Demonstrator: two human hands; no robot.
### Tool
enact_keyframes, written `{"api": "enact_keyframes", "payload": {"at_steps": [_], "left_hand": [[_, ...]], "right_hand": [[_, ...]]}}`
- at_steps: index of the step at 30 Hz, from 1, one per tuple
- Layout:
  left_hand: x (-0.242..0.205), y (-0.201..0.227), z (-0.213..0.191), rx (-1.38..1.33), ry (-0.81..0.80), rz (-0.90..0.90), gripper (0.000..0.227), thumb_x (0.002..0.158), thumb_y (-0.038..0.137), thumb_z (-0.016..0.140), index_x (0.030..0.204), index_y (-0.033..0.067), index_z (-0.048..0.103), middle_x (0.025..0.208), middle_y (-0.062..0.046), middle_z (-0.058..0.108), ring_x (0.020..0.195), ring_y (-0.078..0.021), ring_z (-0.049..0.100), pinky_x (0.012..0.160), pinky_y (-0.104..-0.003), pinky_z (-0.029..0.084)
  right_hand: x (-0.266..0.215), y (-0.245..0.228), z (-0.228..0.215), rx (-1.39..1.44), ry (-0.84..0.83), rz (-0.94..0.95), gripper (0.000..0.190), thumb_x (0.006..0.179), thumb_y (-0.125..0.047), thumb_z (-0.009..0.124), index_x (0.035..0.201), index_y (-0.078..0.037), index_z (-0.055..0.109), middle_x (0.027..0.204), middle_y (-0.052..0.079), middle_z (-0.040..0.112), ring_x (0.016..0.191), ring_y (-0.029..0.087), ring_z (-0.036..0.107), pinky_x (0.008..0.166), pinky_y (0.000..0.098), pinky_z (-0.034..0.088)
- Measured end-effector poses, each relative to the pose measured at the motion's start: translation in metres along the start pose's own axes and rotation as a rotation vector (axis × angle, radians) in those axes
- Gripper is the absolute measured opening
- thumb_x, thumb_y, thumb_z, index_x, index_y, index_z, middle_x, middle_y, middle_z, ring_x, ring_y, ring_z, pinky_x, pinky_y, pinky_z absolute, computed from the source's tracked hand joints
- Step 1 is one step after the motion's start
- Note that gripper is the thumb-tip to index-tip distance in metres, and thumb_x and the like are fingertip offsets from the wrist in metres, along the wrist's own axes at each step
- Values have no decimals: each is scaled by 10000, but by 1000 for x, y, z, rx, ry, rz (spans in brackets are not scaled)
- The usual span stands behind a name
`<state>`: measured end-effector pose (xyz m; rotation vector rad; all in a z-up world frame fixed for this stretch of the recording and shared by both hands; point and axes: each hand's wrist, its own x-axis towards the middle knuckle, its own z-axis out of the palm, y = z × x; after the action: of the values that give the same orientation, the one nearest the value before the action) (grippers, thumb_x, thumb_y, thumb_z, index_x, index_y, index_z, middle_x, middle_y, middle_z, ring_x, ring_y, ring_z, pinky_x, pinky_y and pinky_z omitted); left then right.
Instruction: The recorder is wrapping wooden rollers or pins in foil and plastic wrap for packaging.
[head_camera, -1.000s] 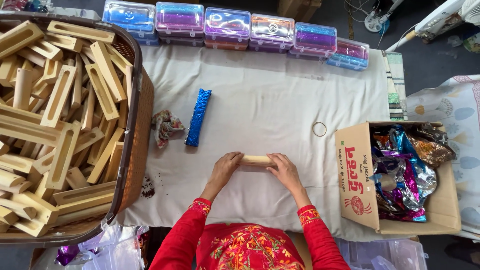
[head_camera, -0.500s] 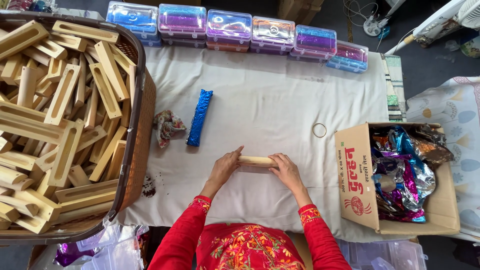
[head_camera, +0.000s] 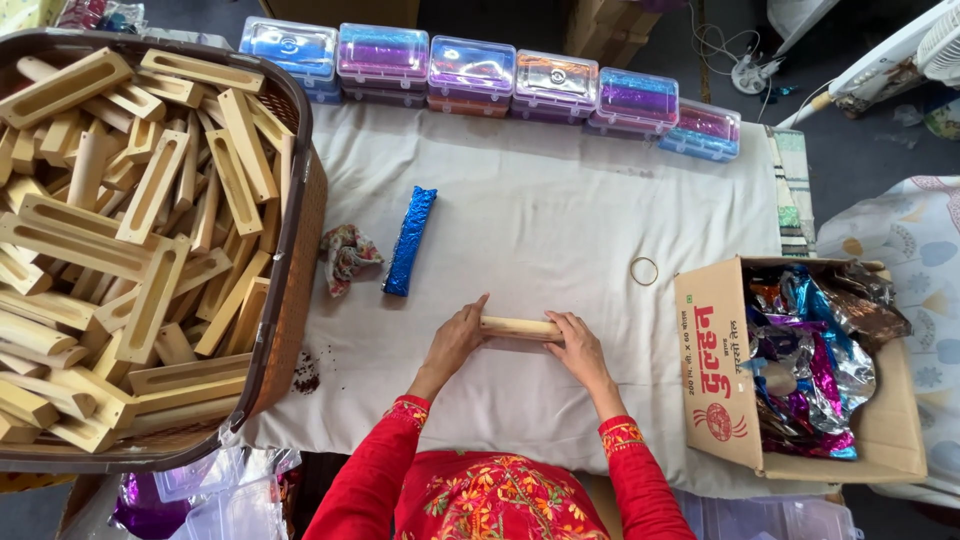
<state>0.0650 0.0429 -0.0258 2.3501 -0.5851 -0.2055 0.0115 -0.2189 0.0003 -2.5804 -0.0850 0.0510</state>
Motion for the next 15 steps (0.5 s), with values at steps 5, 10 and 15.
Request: {"api": "enact_keyframes", "payload": {"at_steps": [5,10,15], "left_hand": [[-17,1,10,-74,116,-42,1044,723,74,829,1586,91,243,1370,-192,548,1211,-385,587,965,-436,531],[-51,-21,39,-71,165,-37,1025,747,146,831,1551,-17,217,1548,-278,390,1392,-437,413,1106,-483,368],[-108,-28,67,270,213,-142,947,887,551,580,1554,-47,274,1658,-221,249,1554,-358,210,1250,-542,164]], "right_hand": [[-7,2,6,38,4,66,826,743,-131,843,1473,-156,456,1232,24,641,1143,239,611,944,386,538],[-44,43,40,78,145,142,1002,734,-183,861,1569,-131,309,1331,95,589,1216,296,567,1014,409,492],[-121,68,33,-62,177,152,951,888,-360,769,1600,-27,234,1635,216,317,1498,372,320,1209,470,290]]}}
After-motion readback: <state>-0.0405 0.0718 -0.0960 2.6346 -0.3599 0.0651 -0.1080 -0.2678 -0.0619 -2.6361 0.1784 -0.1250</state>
